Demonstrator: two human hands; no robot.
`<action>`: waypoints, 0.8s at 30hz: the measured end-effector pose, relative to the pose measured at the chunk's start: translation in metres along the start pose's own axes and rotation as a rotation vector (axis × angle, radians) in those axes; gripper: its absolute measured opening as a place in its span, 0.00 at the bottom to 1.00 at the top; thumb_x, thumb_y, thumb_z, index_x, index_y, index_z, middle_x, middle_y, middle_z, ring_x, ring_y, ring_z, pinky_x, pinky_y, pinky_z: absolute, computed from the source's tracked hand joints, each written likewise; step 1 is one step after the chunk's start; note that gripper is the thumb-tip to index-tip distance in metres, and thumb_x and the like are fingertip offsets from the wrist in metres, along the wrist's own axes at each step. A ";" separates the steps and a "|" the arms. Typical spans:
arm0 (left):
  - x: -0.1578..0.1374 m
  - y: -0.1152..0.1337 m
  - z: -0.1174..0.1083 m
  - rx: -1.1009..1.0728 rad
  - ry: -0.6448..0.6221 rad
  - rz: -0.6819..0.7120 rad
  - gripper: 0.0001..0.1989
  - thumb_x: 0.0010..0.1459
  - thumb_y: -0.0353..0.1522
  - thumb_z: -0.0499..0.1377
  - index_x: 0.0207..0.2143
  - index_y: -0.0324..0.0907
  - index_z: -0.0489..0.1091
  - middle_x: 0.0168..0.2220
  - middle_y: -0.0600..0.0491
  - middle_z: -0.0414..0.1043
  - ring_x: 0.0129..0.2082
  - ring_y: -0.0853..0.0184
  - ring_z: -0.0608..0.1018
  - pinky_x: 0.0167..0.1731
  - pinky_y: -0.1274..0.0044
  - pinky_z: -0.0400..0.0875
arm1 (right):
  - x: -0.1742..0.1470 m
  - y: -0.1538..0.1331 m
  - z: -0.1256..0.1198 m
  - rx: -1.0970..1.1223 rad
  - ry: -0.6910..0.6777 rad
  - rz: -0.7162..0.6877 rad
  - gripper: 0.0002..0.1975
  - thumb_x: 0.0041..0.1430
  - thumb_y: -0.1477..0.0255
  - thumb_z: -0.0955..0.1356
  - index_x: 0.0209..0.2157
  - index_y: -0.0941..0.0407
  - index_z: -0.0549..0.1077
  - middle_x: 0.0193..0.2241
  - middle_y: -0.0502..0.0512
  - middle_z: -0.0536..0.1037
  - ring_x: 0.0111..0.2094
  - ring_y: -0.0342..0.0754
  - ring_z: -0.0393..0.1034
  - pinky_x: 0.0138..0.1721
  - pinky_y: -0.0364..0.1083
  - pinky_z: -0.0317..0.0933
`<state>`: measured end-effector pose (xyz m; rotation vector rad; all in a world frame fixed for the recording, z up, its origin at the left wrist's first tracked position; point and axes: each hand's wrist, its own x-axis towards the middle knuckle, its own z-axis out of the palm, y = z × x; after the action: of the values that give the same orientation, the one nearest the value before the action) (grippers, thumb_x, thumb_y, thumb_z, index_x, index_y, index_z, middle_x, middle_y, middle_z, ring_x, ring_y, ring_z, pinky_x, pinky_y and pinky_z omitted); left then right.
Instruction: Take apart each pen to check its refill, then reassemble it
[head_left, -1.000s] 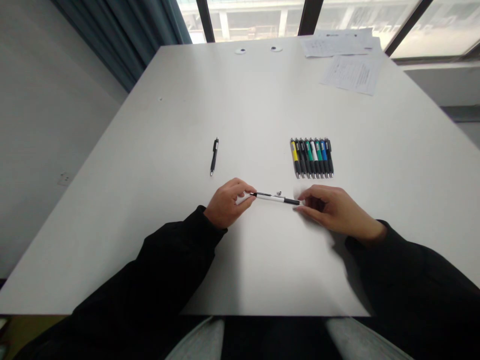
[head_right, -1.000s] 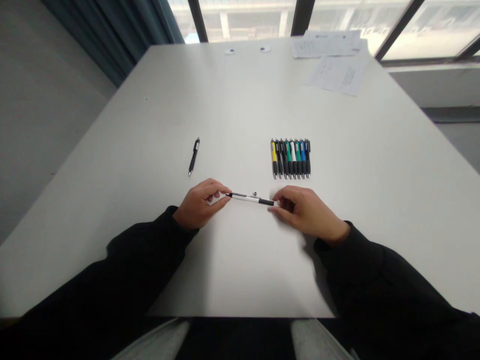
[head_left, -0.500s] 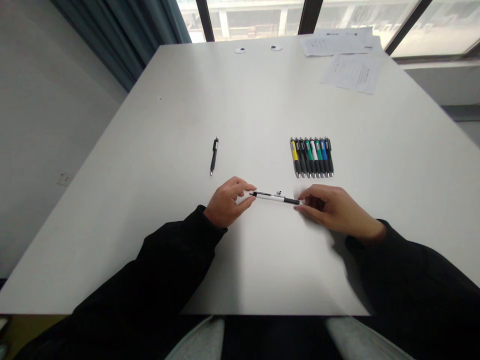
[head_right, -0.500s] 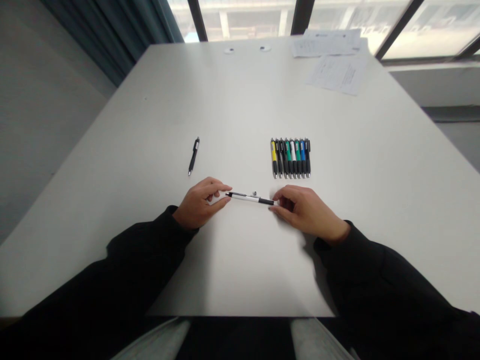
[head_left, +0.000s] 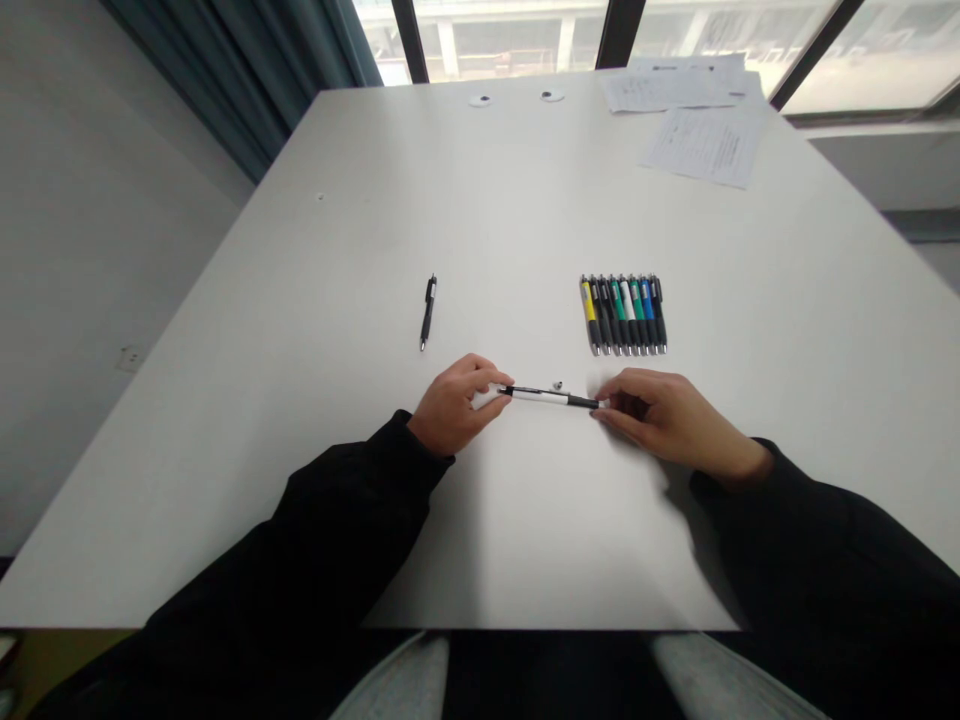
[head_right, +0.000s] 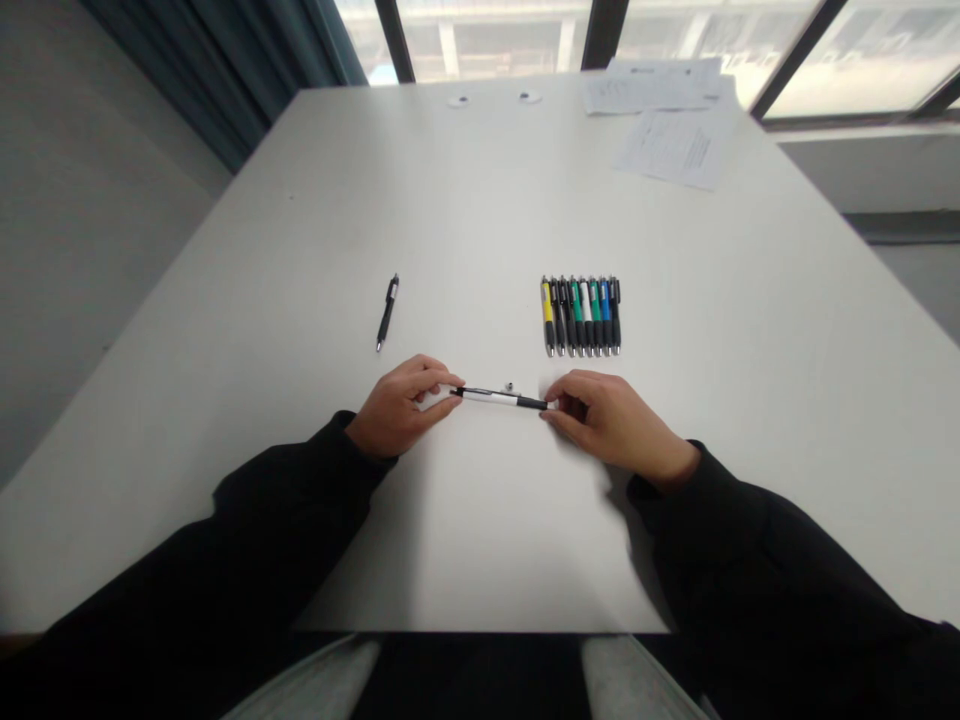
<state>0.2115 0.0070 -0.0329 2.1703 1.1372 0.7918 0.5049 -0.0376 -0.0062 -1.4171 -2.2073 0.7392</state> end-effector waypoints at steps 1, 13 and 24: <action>0.000 0.000 0.000 0.000 -0.001 -0.001 0.08 0.56 0.29 0.63 0.40 0.42 0.78 0.38 0.51 0.72 0.31 0.72 0.72 0.29 0.79 0.67 | 0.000 0.000 0.000 0.000 0.001 -0.001 0.05 0.60 0.68 0.70 0.35 0.55 0.75 0.27 0.51 0.74 0.27 0.44 0.67 0.30 0.44 0.61; 0.000 0.001 -0.001 -0.008 -0.006 -0.007 0.08 0.57 0.28 0.62 0.41 0.41 0.77 0.38 0.51 0.72 0.30 0.73 0.71 0.29 0.79 0.66 | 0.000 -0.001 0.000 0.007 0.011 0.019 0.07 0.60 0.67 0.70 0.37 0.56 0.75 0.27 0.51 0.75 0.27 0.45 0.68 0.30 0.44 0.61; 0.000 0.000 0.000 0.000 -0.002 -0.002 0.11 0.56 0.30 0.63 0.43 0.41 0.77 0.39 0.50 0.73 0.30 0.72 0.72 0.29 0.79 0.67 | 0.000 -0.001 0.001 -0.017 0.032 0.020 0.11 0.61 0.65 0.69 0.41 0.56 0.77 0.27 0.52 0.77 0.27 0.45 0.69 0.30 0.44 0.62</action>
<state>0.2114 0.0074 -0.0324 2.1688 1.1380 0.7887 0.5030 -0.0382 -0.0065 -1.4509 -2.1828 0.7015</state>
